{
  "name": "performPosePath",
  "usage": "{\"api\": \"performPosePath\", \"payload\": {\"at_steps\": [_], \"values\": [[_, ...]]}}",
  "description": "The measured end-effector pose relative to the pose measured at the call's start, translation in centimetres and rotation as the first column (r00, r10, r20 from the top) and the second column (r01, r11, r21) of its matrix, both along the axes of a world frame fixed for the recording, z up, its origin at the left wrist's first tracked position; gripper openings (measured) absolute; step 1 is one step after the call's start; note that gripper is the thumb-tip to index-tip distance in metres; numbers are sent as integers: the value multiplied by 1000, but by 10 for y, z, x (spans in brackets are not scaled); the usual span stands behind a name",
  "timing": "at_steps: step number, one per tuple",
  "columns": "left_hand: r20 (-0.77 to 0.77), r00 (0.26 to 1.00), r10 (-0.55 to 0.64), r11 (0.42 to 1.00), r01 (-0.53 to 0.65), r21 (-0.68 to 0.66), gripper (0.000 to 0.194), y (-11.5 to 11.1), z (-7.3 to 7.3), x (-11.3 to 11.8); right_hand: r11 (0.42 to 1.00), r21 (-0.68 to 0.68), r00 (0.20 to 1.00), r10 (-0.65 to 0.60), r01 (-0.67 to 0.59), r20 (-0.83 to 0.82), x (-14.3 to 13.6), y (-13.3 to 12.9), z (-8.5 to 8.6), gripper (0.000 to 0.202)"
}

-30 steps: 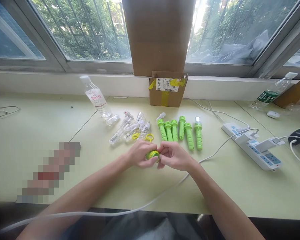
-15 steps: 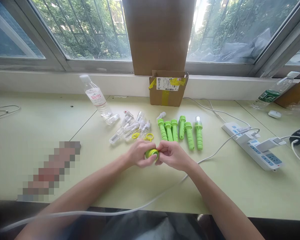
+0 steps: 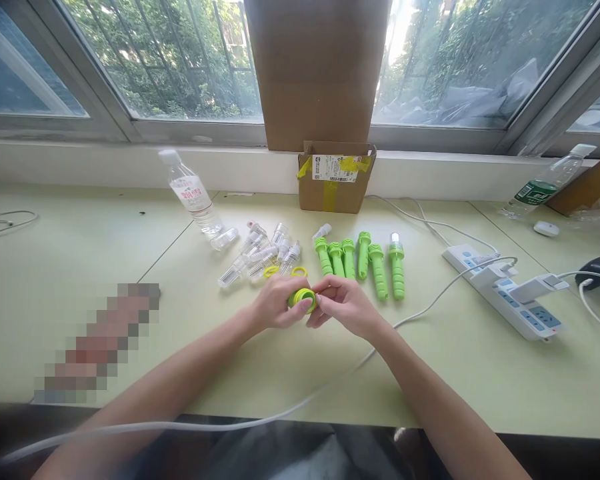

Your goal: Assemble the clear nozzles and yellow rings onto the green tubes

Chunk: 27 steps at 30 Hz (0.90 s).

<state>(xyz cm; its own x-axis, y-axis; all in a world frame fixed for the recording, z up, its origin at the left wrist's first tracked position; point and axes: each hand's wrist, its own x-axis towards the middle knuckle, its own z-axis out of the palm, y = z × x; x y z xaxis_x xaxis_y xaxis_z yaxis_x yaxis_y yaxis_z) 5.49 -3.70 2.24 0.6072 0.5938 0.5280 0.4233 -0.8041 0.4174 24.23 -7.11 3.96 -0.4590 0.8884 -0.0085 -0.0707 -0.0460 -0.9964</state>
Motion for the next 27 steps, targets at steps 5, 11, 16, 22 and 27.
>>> {"api": "performPosePath", "payload": {"at_steps": [5,11,16,22,27], "values": [[28,999,27,999,-28,24,49,-1,-2,3,996,-92,992,-5,-7,-125,4,5,-3,24],[84,995,44,999,-46,25,54,0,-4,4,990,-134,988,24,-44,-150,8,5,-2,33],[134,990,43,999,-44,7,55,1,-8,4,992,-124,988,-31,12,-153,5,5,-4,33],[154,987,47,999,-43,-33,56,-3,-7,8,991,-129,982,-54,31,-182,4,6,-6,29],[173,984,31,998,-22,-51,54,-4,-4,10,993,-104,978,-68,48,-197,2,5,-6,22]]}}
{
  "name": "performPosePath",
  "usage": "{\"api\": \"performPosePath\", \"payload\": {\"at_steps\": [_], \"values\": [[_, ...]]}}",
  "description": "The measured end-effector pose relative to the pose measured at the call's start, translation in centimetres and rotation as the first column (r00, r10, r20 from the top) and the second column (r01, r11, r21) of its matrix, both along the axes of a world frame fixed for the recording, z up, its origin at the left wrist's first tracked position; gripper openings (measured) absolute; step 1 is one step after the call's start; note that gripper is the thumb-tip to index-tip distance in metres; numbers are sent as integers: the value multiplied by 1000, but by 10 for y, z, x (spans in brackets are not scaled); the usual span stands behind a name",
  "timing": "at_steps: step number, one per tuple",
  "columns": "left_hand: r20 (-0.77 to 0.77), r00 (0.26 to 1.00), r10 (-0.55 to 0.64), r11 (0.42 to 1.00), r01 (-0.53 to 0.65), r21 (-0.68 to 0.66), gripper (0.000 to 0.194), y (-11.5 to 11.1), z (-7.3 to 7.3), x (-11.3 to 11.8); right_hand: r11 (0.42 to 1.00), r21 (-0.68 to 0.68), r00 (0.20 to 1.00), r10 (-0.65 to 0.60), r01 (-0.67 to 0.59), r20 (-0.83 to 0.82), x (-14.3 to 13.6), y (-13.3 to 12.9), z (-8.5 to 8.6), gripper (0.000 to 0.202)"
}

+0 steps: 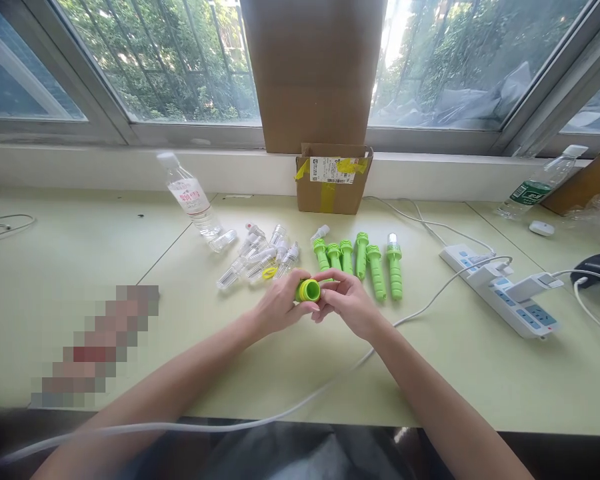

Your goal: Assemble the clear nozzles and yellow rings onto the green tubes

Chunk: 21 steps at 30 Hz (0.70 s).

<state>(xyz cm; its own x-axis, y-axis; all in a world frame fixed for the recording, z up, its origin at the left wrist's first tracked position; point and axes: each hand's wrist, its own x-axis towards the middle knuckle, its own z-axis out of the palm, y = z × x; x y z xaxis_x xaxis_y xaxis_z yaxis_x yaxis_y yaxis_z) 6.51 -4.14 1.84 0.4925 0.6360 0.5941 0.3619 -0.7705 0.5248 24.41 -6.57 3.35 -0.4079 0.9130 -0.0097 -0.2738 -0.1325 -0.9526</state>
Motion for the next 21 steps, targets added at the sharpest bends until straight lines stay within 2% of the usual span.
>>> {"api": "performPosePath", "payload": {"at_steps": [6,10,14,17,21], "values": [[6,1000,-29,999,30,-20,46,-1,3,-1,1000,6,1000,-3,3,-8,1,-1,1,27],[-20,990,-138,990,138,-9,32,-3,10,-3,998,51,999,-35,37,-36,3,0,3,21],[-63,985,-162,986,164,28,32,-3,13,-3,993,82,996,-88,89,-15,7,4,4,15],[-63,993,-100,990,105,92,33,0,8,-1,985,91,989,-149,147,13,9,6,3,13],[-65,990,123,955,-100,279,34,5,0,-1,955,223,974,-216,194,75,7,4,1,17]]}}
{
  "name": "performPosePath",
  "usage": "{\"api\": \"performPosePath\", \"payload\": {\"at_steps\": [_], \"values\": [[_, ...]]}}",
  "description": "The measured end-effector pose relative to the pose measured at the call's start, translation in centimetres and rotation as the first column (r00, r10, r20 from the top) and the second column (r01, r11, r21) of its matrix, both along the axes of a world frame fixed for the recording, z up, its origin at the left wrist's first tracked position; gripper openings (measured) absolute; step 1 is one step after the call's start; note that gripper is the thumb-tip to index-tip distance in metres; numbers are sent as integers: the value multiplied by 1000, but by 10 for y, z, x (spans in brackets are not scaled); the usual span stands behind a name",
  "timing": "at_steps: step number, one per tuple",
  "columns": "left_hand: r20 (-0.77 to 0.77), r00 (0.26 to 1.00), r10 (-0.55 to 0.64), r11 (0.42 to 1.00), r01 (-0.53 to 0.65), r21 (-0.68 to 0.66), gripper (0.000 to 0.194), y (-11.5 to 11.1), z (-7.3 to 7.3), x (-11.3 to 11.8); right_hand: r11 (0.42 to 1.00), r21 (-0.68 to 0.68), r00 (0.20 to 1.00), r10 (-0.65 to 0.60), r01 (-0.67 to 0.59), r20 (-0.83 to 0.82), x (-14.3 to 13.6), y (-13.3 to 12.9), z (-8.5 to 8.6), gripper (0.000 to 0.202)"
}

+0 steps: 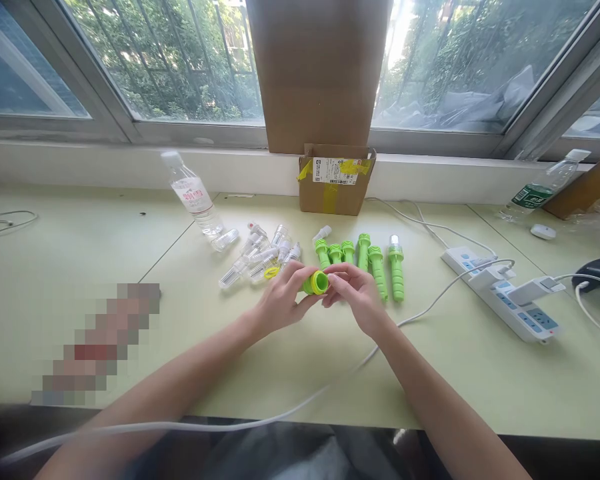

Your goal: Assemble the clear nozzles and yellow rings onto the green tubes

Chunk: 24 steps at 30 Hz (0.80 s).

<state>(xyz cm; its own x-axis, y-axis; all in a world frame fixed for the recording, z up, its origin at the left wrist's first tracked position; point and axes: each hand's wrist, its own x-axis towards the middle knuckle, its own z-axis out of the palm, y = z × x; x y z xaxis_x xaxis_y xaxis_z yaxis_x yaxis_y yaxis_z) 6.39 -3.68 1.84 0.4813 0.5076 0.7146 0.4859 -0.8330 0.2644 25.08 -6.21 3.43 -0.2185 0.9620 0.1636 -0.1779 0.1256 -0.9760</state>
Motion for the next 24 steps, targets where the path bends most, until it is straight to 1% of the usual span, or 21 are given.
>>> {"api": "performPosePath", "payload": {"at_steps": [2,4,6,8,11,15,18,24], "values": [[-49,996,69,994,-65,89,31,2,-2,-1,992,122,993,-51,37,109,-4,-3,-1,25],[-82,992,93,986,-80,148,26,4,-4,-3,964,253,966,-139,82,219,-8,-6,-3,34],[-87,991,100,982,-84,171,23,5,-4,-3,929,352,936,-222,117,272,-11,-8,-5,35],[-82,990,111,980,-96,177,22,6,-4,-3,908,399,925,-254,128,283,-13,-8,-7,32],[-102,987,126,976,-105,190,22,6,-4,-4,902,419,922,-246,105,297,-11,-7,-8,31],[-167,974,154,965,-112,236,26,6,-4,-5,909,413,925,-199,51,324,-7,-6,-9,29],[-192,968,162,962,-111,248,29,6,-4,-5,922,385,932,-174,40,318,-6,-5,-10,27],[-207,963,173,957,-114,268,30,5,-4,-7,949,314,941,-113,7,319,-3,-4,-9,27]]}}
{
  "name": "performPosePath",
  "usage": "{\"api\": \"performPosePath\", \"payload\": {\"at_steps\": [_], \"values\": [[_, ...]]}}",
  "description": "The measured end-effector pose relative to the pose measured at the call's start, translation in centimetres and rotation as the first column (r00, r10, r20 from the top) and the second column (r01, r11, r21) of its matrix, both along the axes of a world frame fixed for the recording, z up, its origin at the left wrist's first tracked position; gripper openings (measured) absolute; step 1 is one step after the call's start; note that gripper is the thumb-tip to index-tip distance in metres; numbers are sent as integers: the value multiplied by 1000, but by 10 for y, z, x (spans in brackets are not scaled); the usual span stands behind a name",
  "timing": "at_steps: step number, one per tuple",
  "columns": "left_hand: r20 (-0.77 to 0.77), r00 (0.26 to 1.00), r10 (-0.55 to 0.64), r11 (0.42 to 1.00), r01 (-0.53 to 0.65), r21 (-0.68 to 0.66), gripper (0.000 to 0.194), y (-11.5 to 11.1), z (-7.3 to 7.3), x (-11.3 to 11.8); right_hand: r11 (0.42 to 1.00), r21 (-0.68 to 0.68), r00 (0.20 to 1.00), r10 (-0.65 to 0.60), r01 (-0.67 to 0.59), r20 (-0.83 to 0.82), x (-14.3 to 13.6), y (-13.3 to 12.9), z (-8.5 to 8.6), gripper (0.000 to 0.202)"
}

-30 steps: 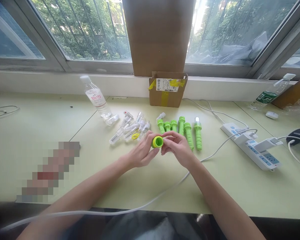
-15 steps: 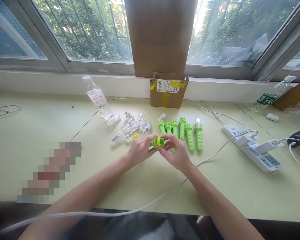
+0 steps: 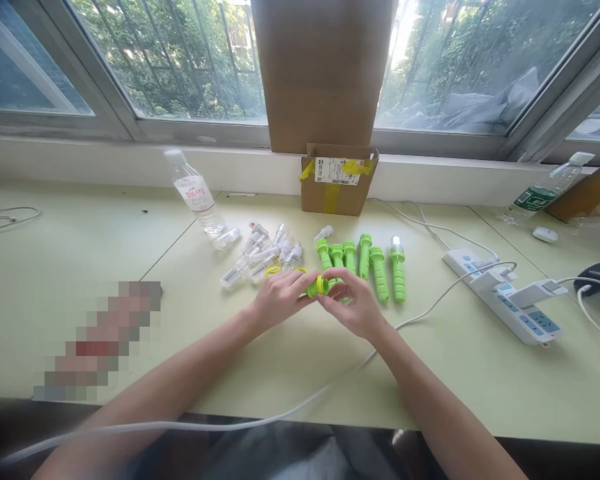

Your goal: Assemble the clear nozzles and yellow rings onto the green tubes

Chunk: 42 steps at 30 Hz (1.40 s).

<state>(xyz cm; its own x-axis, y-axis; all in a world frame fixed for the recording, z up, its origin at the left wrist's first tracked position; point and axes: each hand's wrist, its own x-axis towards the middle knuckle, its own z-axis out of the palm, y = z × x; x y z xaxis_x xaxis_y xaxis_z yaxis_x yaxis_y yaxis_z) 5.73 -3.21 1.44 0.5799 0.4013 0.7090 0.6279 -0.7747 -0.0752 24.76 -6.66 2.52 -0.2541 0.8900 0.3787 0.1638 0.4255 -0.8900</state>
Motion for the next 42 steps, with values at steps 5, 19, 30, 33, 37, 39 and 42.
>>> {"api": "performPosePath", "payload": {"at_steps": [5,19,30,33,37,39,42], "values": [[-20,1000,0,1000,0,0,30,0,0,-1,998,-65,1000,6,-5,16,2,0,1,28],[-44,999,1,967,-12,-255,39,-3,2,0,996,-89,995,38,-30,90,4,3,0,32],[66,998,-10,990,20,-139,33,-2,0,4,987,-156,991,-53,34,-121,-3,3,2,30],[44,998,-42,994,46,-100,29,-1,0,3,982,-188,993,-45,24,-109,0,4,2,32],[-6,999,-40,991,39,-128,34,1,-1,1,972,-232,996,8,-28,-86,3,4,1,37],[-29,999,-35,989,30,-144,34,2,-1,0,966,-251,996,33,-54,-86,3,3,2,38],[-60,998,-29,985,18,-170,35,1,0,-2,961,-265,994,54,-76,-90,3,3,2,37]]}}
